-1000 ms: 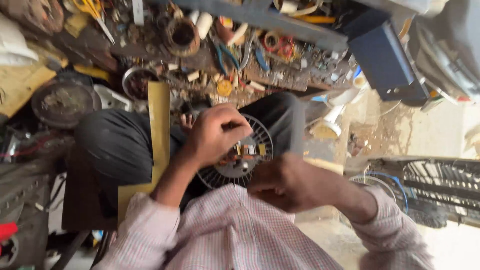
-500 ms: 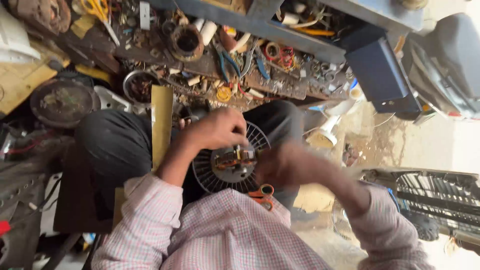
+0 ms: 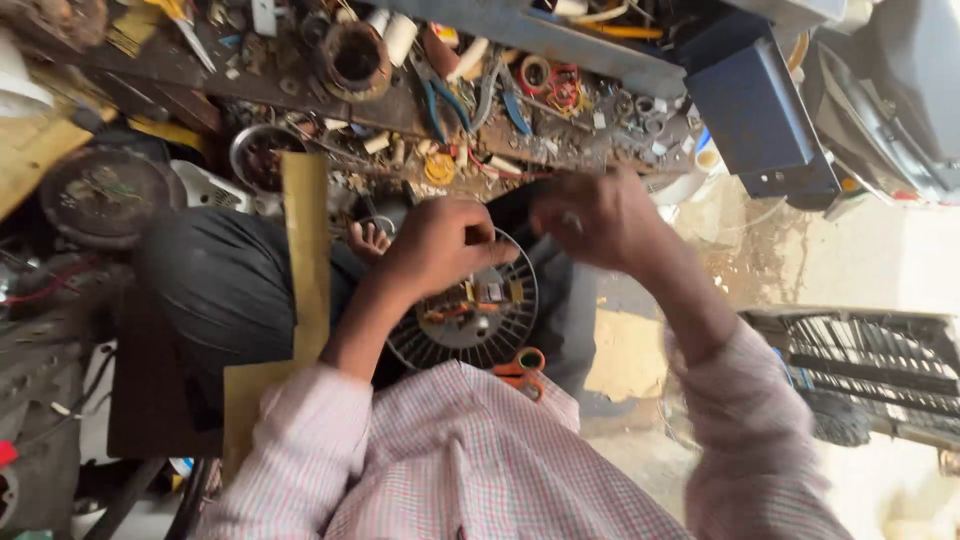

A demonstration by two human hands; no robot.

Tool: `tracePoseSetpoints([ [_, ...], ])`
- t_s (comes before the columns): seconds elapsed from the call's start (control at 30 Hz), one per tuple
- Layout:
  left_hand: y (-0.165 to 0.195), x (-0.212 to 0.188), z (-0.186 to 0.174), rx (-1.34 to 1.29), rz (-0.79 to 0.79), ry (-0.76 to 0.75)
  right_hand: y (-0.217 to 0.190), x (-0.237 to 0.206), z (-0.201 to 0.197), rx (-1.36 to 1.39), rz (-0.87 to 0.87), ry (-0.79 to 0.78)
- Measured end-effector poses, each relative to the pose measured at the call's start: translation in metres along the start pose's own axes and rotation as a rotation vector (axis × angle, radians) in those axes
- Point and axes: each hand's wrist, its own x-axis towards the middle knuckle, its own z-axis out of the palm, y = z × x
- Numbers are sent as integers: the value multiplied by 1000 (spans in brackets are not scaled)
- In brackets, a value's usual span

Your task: The person sits on the floor of a repair workshop with a fan motor assembly on their lap. They fit a small component onto the motor shaft, press and twist it by hand, and repeatedly reposition and secure parts of the fan motor unit.

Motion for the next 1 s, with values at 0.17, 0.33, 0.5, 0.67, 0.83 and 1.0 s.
tracePoseSetpoints([
  [0.17, 14, -1, -25, 93, 104, -111, -74, -34, -25, 391, -423, -314],
  [0.33, 43, -86, 1, 235, 340, 142, -66, 14, -18, 115, -424, -13],
  [0.5, 12, -48, 6, -340, 96, 421, -2, 29, 12, 182, -205, 137],
  [0.67, -2, 14, -14, 156, 40, -284, -24, -20, -4, 3, -541, -92],
  [0.83, 35, -53, -5, -50, 221, 26, -88, -21, -35, 377, -566, -207],
  [1.0, 45, -101, 6, 348, 363, 211, -44, 38, -10, 293, -387, 35],
])
